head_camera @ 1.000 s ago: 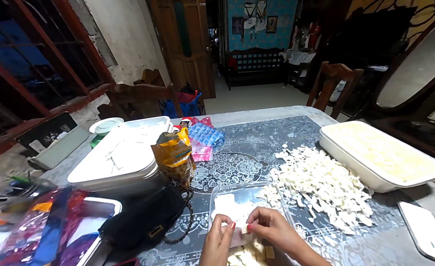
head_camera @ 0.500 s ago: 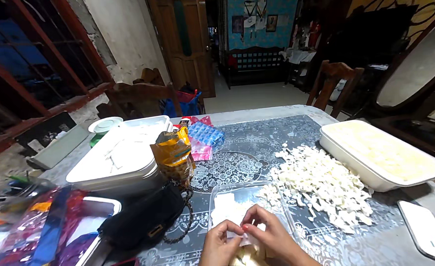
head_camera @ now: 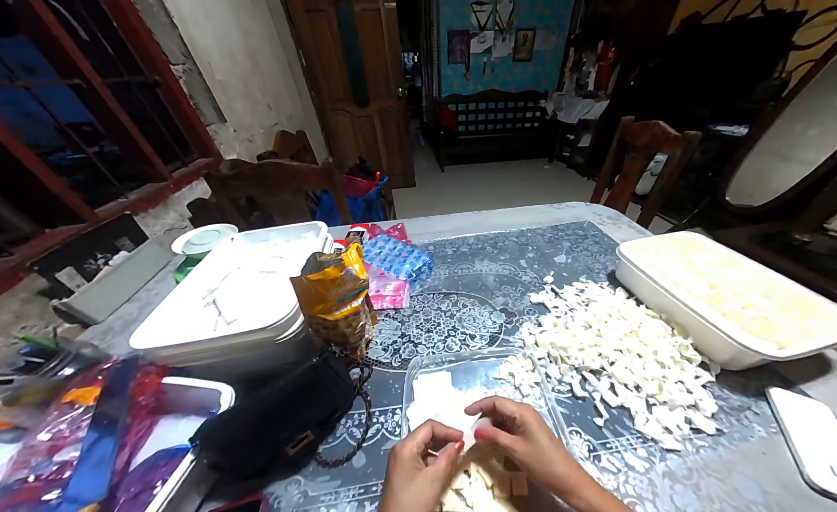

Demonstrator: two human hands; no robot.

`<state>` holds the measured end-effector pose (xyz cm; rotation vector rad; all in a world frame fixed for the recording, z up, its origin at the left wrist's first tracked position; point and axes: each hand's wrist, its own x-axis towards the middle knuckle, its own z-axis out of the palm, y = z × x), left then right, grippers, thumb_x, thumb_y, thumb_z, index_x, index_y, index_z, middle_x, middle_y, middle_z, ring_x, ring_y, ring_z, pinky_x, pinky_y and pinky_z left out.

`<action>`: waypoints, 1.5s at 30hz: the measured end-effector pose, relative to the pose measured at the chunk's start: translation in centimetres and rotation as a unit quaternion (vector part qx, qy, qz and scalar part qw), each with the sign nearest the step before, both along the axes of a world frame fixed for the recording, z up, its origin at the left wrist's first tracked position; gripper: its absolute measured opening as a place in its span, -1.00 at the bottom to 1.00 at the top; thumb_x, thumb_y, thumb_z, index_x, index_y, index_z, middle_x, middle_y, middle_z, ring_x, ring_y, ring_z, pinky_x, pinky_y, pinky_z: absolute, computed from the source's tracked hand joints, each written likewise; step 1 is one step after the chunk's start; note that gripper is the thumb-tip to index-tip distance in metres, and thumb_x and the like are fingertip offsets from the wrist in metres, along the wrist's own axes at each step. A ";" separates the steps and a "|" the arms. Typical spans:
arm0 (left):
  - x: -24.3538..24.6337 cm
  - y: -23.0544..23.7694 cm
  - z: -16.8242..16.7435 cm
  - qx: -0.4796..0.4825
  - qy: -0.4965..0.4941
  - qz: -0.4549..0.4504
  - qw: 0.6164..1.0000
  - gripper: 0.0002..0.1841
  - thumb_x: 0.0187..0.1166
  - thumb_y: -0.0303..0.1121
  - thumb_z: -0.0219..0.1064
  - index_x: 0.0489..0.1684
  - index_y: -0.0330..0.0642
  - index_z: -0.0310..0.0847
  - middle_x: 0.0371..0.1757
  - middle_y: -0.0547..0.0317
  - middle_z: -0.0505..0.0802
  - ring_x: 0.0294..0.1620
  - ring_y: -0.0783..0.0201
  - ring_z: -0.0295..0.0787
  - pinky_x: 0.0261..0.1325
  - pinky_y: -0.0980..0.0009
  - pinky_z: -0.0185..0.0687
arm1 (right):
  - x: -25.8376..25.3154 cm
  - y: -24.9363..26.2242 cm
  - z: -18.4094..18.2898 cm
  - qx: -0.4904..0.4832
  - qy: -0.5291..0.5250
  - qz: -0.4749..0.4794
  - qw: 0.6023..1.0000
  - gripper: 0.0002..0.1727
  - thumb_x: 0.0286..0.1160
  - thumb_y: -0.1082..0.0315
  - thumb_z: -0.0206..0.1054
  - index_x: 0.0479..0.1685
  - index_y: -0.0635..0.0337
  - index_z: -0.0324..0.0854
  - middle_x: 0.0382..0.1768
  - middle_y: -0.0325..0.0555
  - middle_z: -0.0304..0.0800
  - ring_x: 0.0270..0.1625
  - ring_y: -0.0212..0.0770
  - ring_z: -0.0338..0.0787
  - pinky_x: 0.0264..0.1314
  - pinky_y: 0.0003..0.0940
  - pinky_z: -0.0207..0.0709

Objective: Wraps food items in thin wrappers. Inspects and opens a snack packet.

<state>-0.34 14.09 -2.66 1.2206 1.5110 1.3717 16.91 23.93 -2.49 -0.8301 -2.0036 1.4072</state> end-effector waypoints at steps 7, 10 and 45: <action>-0.3 0.5 0.4 -0.010 -0.226 0.015 0.974 -0.74 0.23 -0.82 0.40 -0.28 -0.29 0.61 -0.34 0.18 0.88 -0.36 0.36 0.86 -0.16 0.42 0.83 | -0.2 -0.6 -0.1 0.099 -0.050 0.033 0.993 -0.78 0.48 0.37 0.44 -0.22 0.43 0.78 -0.31 0.07 0.83 -0.23 -0.17 0.79 -0.04 -0.26 0.65; 0.0 0.7 0.0 0.004 -0.216 0.047 0.975 -0.74 0.25 -0.80 0.39 -0.28 -0.26 0.57 -0.38 0.26 0.85 -0.42 0.43 0.82 -0.25 0.49 0.80 | -0.6 -1.0 -0.9 0.129 0.047 0.085 0.987 -0.83 0.47 0.41 0.42 -0.22 0.40 0.81 -0.24 0.04 0.86 -0.07 -0.22 0.79 0.12 -0.33 0.60; -1.4 0.0 0.2 -0.091 0.293 -0.108 0.946 -0.81 0.56 -0.41 0.39 -0.21 -0.42 0.81 -0.27 -0.17 0.89 -0.17 -0.09 0.89 0.06 -0.08 0.73 | 0.0 0.3 -0.4 0.267 -0.293 0.041 0.917 -0.81 0.46 0.31 0.45 -0.20 0.25 0.87 -0.14 0.14 0.89 0.11 0.17 0.80 0.30 0.12 0.44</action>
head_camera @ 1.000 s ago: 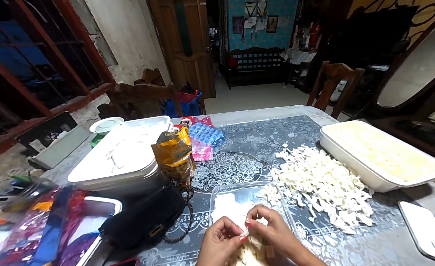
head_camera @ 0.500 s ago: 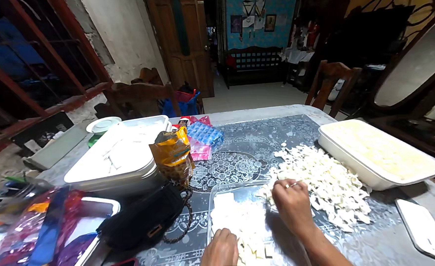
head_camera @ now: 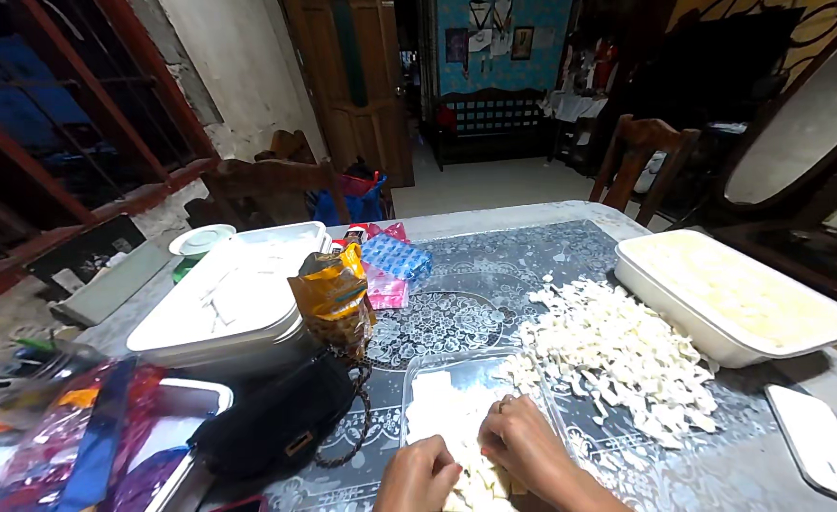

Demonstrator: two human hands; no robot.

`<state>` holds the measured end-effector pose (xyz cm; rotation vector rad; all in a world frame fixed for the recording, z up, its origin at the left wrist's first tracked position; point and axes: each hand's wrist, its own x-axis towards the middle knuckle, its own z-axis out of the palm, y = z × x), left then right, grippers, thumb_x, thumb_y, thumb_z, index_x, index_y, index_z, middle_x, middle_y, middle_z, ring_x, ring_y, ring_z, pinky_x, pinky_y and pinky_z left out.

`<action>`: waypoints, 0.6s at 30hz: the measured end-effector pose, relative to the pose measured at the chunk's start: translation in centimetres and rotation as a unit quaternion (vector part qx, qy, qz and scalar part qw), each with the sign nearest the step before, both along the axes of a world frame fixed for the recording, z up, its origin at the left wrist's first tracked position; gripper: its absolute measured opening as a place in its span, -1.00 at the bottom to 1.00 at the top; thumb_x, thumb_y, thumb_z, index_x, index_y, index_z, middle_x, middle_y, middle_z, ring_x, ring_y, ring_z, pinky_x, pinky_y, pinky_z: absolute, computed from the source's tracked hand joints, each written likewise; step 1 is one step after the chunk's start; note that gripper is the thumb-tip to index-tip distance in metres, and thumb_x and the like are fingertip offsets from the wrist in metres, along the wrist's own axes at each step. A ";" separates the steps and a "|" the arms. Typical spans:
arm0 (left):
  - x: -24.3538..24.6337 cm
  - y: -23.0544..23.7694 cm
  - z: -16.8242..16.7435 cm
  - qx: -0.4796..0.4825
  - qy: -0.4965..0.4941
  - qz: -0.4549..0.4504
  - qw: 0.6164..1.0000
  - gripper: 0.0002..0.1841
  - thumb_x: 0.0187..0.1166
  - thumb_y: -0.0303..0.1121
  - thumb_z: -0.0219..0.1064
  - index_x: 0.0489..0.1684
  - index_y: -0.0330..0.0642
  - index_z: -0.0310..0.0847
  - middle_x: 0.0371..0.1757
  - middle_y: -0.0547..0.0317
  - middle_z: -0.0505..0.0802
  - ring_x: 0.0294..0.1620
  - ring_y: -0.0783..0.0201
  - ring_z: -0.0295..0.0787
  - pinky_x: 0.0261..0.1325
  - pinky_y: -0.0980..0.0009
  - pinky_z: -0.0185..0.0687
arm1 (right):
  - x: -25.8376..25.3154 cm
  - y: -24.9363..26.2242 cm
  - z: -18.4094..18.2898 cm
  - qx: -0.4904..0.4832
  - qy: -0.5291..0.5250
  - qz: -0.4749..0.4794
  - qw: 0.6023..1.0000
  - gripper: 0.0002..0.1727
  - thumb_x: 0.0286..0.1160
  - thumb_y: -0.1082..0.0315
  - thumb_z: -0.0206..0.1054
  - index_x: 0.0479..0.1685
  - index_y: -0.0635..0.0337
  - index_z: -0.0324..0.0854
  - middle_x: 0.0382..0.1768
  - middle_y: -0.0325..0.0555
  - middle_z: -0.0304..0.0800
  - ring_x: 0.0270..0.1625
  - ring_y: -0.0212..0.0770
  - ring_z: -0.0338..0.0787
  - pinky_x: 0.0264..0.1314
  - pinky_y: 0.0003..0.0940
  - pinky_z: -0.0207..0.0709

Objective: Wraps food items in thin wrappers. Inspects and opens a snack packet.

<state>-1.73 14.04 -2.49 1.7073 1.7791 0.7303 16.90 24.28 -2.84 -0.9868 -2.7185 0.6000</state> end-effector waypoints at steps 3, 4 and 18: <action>-0.6 0.2 0.5 0.000 -0.055 0.044 0.997 -0.79 0.64 -0.39 0.33 -0.10 -0.43 0.73 -0.31 -0.11 0.86 -0.27 0.02 0.85 -0.02 0.02 0.73 | 0.0 0.0 -0.1 -0.031 0.028 -0.008 0.999 -0.84 0.43 0.38 0.43 -0.19 0.30 0.84 -0.17 0.20 0.85 0.10 0.22 0.79 0.28 0.14 0.49; -0.7 0.3 0.5 0.006 -0.080 0.064 0.995 -0.79 0.67 -0.39 0.30 -0.06 -0.43 0.69 -0.39 -0.04 0.81 -0.37 0.10 0.76 -0.13 0.09 0.68 | 0.1 0.1 0.0 -0.050 0.047 -0.011 0.998 -0.84 0.43 0.40 0.43 -0.18 0.31 0.83 -0.19 0.20 0.85 0.07 0.22 0.79 0.28 0.15 0.51; 1.6 0.0 0.1 0.045 -0.320 0.094 0.942 -0.69 0.51 -0.56 0.39 0.19 -0.41 0.64 -0.18 0.06 0.92 -0.27 0.39 0.87 -0.05 0.39 0.80 | 0.1 -0.6 0.0 -0.241 0.349 -0.018 0.905 -0.86 0.49 0.45 0.38 -0.14 0.35 0.78 0.06 -0.06 0.81 0.11 -0.37 0.79 0.16 -0.45 0.70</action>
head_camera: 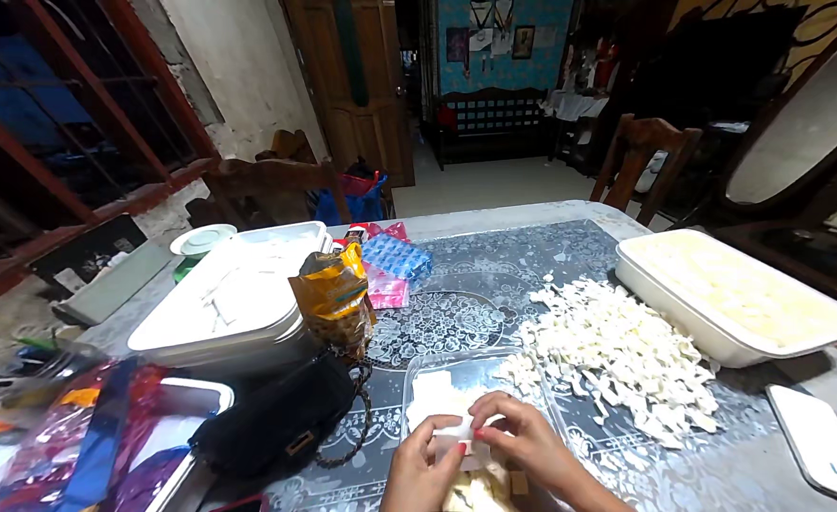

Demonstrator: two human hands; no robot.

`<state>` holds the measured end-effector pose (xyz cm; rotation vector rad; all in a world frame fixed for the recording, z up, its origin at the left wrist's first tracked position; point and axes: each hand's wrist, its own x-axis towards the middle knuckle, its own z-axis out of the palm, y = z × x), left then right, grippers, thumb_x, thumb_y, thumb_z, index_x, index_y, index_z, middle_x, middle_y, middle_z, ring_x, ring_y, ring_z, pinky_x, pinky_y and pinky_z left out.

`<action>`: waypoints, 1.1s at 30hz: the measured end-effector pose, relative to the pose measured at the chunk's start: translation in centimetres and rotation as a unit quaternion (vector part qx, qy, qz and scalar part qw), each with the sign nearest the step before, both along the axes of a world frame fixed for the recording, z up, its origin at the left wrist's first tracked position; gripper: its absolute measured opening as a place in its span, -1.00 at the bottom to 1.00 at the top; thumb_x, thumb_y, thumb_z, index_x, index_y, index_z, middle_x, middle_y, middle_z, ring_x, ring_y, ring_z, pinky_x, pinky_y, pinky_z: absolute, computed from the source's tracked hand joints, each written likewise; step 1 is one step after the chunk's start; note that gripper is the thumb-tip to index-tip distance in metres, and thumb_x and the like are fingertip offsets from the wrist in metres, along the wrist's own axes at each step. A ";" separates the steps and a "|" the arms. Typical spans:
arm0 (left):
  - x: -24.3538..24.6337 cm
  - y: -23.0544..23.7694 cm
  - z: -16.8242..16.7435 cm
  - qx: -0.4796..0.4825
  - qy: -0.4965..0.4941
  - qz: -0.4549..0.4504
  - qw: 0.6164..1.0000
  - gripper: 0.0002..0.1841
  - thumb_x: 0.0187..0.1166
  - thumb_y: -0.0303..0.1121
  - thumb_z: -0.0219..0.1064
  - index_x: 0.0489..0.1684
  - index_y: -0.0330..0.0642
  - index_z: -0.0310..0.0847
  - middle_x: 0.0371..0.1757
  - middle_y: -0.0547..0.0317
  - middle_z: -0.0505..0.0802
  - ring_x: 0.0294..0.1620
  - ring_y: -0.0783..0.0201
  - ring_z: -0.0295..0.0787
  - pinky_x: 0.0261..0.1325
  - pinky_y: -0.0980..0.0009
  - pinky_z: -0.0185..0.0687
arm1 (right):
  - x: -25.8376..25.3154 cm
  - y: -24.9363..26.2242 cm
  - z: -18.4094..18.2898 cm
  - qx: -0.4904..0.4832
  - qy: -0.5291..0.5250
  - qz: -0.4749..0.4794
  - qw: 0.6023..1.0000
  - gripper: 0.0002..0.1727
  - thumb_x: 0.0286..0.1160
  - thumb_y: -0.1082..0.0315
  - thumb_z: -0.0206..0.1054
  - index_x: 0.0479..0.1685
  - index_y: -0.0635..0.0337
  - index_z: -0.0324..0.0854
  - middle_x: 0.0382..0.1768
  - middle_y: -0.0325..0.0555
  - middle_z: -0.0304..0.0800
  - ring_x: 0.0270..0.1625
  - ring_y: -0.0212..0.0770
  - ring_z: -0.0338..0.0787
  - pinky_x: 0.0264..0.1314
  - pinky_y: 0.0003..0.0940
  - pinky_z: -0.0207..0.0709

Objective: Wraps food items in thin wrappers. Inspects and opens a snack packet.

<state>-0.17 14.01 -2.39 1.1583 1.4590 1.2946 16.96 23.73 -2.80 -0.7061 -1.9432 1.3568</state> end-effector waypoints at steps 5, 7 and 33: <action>-0.4 0.2 -0.3 0.002 -0.037 -0.023 0.999 -0.88 0.35 -0.64 0.44 -0.23 -0.32 0.75 -0.27 0.25 0.86 -0.34 0.53 0.76 -0.18 0.54 0.71 | -0.4 -0.6 -0.1 0.045 -0.013 0.002 0.999 -0.80 0.52 0.42 0.35 -0.03 0.39 0.68 -0.17 -0.05 0.85 -0.16 -0.31 0.82 -0.02 -0.37 0.69; -0.6 0.4 -0.4 -0.034 -0.107 -0.024 0.993 -0.88 0.33 -0.64 0.44 -0.29 -0.27 0.68 -0.37 0.29 0.82 -0.38 0.49 0.75 -0.22 0.52 0.70 | -0.6 -0.7 -0.9 0.179 -0.041 0.025 0.983 -0.81 0.44 0.41 0.42 -0.15 0.40 0.76 -0.07 0.15 0.87 0.07 0.03 0.83 0.19 -0.08 0.65; -1.0 0.7 0.0 -0.059 -0.075 0.029 0.995 -0.75 0.28 -0.70 0.47 -0.11 -0.35 0.69 -0.26 0.13 0.86 -0.31 0.40 0.81 -0.16 0.43 0.76 | -0.7 -0.5 0.0 -0.082 0.033 -0.030 0.996 -0.79 0.39 0.53 0.40 -0.03 0.38 0.65 -0.19 -0.18 0.77 -0.24 -0.46 0.76 -0.16 -0.51 0.69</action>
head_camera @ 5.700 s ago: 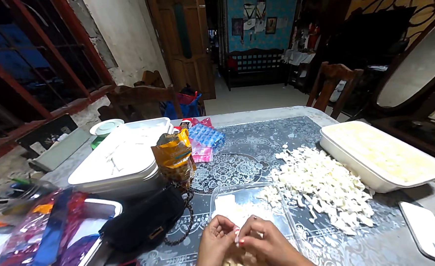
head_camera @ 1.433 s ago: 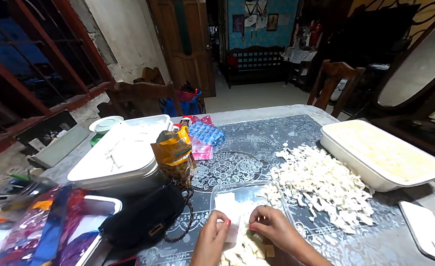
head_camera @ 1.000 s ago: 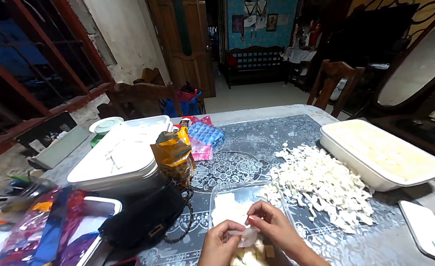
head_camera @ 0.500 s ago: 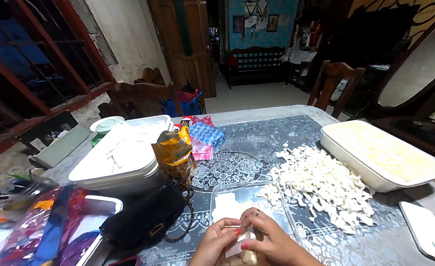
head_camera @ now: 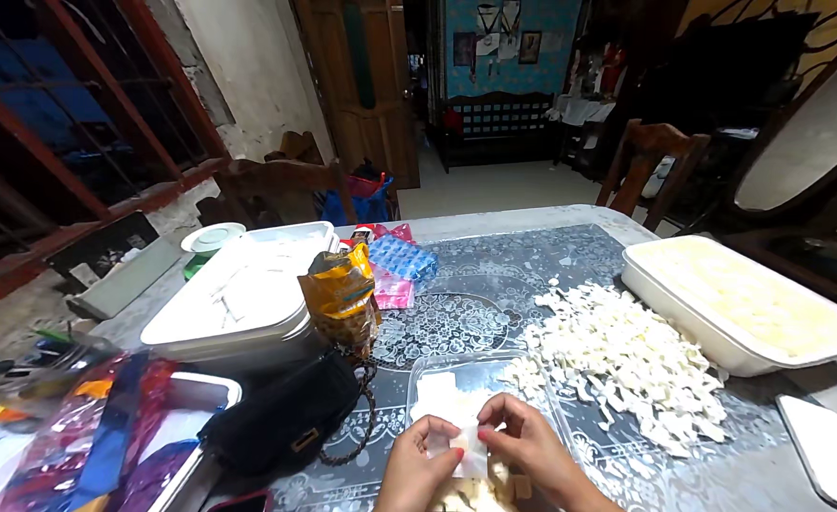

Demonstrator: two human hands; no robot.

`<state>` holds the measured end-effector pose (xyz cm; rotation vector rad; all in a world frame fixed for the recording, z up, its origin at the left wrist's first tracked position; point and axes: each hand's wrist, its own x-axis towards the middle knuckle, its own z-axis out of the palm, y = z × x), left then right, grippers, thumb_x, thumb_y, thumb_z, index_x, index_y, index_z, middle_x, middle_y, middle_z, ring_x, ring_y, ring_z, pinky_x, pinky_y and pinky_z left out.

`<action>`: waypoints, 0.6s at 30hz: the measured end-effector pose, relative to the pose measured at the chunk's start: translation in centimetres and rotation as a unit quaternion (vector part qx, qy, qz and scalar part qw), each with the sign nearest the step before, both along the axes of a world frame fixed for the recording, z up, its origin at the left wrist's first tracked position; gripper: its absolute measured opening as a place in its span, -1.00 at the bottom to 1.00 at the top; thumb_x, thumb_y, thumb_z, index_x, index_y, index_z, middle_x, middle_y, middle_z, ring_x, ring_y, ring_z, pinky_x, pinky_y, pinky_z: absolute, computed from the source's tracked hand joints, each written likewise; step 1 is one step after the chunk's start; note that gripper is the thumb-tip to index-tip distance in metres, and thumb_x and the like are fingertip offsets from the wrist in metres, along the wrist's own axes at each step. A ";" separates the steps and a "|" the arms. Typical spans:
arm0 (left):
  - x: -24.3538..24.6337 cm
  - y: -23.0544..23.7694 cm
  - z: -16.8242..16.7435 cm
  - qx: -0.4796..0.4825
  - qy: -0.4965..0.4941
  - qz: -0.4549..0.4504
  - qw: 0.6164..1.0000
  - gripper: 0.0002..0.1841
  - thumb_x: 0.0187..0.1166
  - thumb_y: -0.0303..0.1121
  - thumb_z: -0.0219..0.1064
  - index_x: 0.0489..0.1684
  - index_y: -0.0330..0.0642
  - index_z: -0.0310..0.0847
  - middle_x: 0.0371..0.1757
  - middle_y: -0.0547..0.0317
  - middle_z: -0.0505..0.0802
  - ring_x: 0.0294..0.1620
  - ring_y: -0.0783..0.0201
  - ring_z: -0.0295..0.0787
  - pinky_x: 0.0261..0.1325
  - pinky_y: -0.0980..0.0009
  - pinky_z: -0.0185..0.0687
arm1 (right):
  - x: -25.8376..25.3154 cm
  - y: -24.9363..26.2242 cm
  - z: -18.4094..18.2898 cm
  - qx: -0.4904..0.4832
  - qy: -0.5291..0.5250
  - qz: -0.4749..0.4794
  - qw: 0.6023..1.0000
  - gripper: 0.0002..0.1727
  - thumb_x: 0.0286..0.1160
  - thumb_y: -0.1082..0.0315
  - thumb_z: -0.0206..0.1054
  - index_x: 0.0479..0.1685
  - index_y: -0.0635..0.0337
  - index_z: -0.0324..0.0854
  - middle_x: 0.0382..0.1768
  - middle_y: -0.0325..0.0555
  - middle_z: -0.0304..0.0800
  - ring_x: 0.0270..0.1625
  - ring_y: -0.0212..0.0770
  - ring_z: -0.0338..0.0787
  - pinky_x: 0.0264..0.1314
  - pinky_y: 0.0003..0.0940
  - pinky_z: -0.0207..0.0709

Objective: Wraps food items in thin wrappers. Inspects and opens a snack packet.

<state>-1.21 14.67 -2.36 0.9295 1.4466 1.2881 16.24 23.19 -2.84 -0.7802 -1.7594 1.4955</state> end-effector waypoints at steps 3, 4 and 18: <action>0.0 0.0 0.1 0.003 0.017 0.007 1.000 -0.74 0.27 -0.67 0.49 -0.09 -0.35 0.70 -0.26 0.11 0.85 -0.32 0.39 0.81 -0.17 0.43 0.76 | 0.4 0.5 -0.1 0.087 0.034 -0.022 0.995 -0.86 0.47 0.40 0.37 -0.17 0.31 0.72 -0.13 -0.23 0.82 -0.08 -0.51 0.79 0.01 -0.54 0.69; 0.2 0.0 0.2 0.006 0.018 0.004 1.000 -0.74 0.27 -0.67 0.50 -0.08 -0.36 0.70 -0.27 0.12 0.85 -0.32 0.39 0.81 -0.16 0.43 0.76 | 0.4 0.6 -0.3 0.136 0.037 -0.010 0.990 -0.83 0.50 0.36 0.37 -0.21 0.31 0.75 -0.07 -0.17 0.84 0.07 -0.46 0.78 0.16 -0.51 0.65; 0.8 -0.3 -0.3 0.048 0.027 -0.006 0.998 -0.87 0.63 -0.52 0.25 0.01 -0.33 0.49 -0.55 0.31 0.72 -0.55 0.51 0.64 -0.35 0.52 0.59 | -0.1 -0.3 -1.1 0.212 -0.083 -0.023 0.973 -0.83 0.39 0.31 0.47 -0.33 0.24 0.87 0.12 0.07 0.85 0.33 -0.03 0.71 0.42 -0.11 0.49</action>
